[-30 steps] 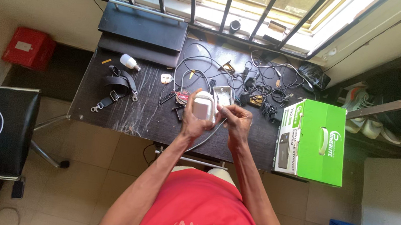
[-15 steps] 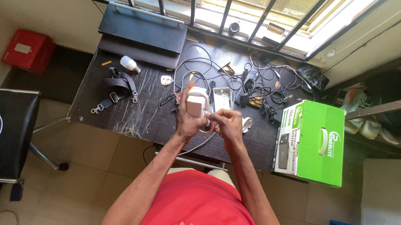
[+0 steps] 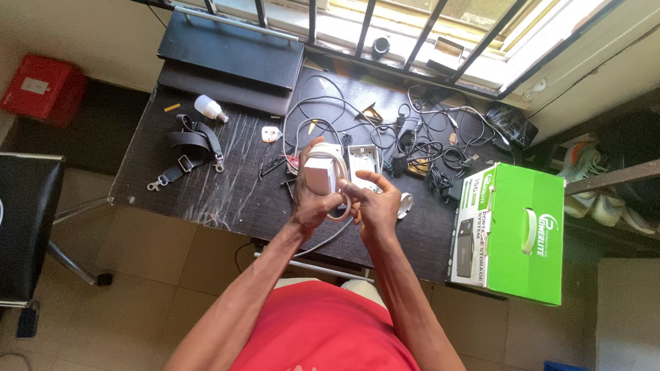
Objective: The person organizes a cluttered desk by coiling a grey cable, wrapping it around a white power strip, and placing both into a drawer. They then place a green box into the same drawer and put a small white bottle inside as well.
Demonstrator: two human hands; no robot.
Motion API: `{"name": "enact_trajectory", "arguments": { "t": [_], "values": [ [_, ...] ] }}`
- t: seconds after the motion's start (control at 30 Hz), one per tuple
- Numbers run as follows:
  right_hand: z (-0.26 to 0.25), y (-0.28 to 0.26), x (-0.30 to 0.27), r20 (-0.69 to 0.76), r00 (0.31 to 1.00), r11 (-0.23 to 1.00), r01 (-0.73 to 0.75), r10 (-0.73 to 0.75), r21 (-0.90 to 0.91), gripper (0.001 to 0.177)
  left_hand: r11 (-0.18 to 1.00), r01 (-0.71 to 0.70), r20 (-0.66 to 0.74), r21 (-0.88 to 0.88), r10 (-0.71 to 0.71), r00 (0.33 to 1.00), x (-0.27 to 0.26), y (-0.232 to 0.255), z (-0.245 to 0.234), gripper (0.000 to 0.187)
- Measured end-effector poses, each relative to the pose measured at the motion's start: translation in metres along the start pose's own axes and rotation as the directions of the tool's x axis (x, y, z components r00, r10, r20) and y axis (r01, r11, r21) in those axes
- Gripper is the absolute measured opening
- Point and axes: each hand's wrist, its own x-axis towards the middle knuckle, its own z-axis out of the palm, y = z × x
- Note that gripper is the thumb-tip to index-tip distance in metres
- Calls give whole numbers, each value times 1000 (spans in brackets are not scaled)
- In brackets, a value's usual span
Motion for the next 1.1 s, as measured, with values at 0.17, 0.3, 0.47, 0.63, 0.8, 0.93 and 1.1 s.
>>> {"name": "enact_trajectory", "arguments": {
  "t": [0.17,0.3,0.47,0.63,0.8,0.93,1.1],
  "values": [
    [-5,3,3,108,994,999,-33,34,-5,25,998,-9,-52,-60,6,999,0,-1,-2,98],
    [-13,2,4,347,938,998,27,-6,-55,35,999,25,-195,-25,-30,980,5,-10,-5,94],
    [-17,12,0,468,881,995,91,-67,-29,49,986,92,-227,-142,-123,966,9,-30,-17,88],
    [-19,22,-2,339,925,982,187,-171,-16,39,973,95,-154,-210,-129,980,12,-52,-28,60],
    [-15,24,-3,349,877,919,383,-331,-92,28,945,123,-166,-303,-179,970,15,-69,-29,60],
    [-6,21,-11,425,817,814,521,-389,-257,31,970,50,-200,-239,-100,975,14,-70,-26,75],
    [9,8,-21,342,826,648,563,-448,-512,30,964,51,-234,-260,-114,966,6,-54,-23,80]
  ]
}}
